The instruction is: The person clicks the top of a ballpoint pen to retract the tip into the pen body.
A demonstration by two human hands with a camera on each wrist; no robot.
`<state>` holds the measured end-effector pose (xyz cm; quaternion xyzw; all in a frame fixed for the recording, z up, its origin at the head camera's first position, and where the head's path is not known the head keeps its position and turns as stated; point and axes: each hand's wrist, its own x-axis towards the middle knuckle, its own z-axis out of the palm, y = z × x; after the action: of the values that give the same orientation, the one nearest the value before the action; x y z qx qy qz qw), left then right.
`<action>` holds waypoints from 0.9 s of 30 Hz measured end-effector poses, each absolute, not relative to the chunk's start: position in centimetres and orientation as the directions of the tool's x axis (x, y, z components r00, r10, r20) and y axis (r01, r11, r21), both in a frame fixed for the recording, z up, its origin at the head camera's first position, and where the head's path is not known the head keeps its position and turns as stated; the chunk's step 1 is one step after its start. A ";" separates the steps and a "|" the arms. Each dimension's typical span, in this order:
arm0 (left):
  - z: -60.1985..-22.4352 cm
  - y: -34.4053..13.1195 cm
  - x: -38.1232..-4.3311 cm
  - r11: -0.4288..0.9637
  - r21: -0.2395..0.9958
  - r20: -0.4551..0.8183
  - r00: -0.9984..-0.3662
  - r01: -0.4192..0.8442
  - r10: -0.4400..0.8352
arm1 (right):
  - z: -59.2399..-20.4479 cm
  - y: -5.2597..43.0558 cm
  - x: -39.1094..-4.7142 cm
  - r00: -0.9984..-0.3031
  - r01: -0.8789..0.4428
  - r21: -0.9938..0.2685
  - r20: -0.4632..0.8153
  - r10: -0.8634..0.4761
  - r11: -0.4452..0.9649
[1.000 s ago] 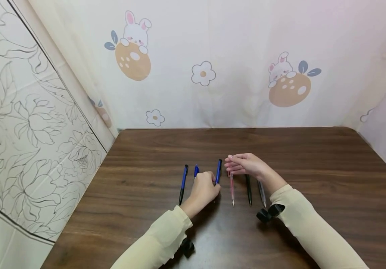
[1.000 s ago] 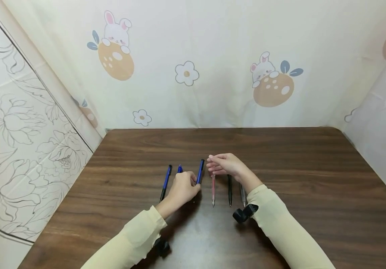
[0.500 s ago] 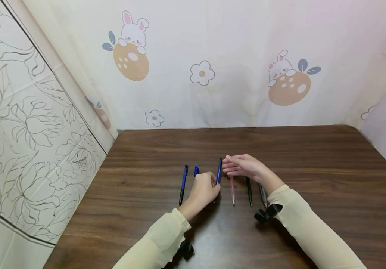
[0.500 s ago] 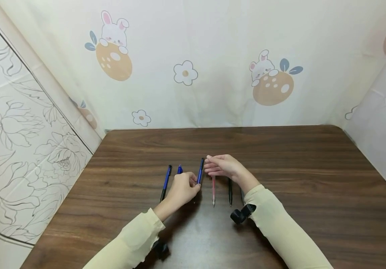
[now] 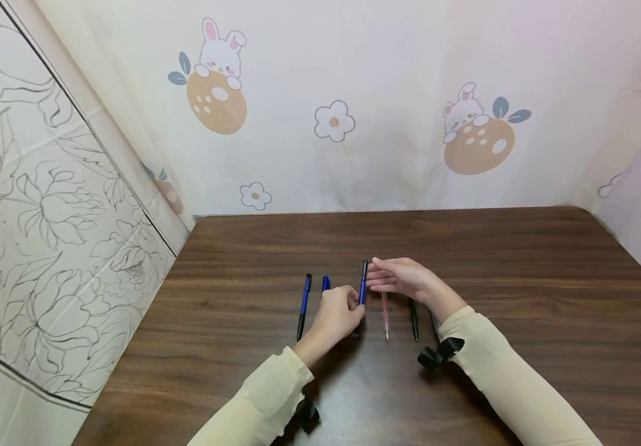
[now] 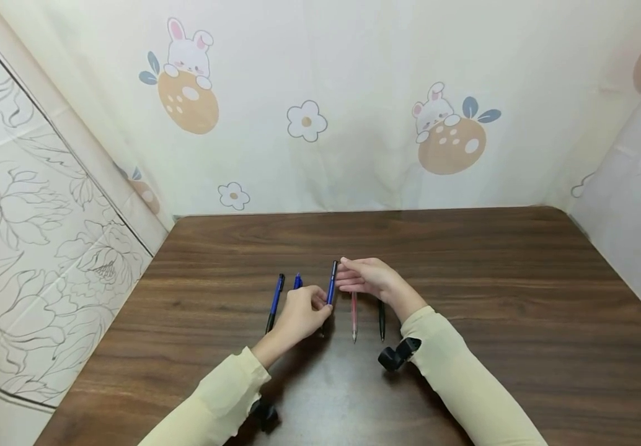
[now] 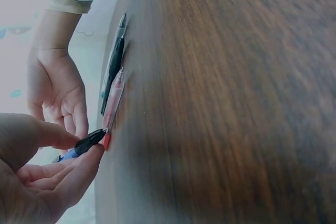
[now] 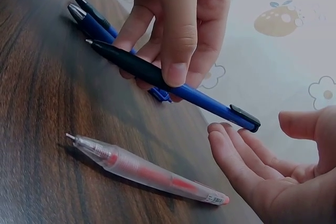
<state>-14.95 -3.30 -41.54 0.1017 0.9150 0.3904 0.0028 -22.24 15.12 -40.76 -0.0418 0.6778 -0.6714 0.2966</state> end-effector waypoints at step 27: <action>-41.9 -3.8 -15.6 0.262 0.957 -0.198 -0.942 -0.125 0.272 | -41.0 14.6 -22.6 -0.742 0.513 -0.846 -0.352 -0.571 -0.146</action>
<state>-15.64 -3.79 -41.91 0.0472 0.7773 0.6055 0.1640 -22.62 14.64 -41.02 -0.0264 0.5466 -0.7565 0.3581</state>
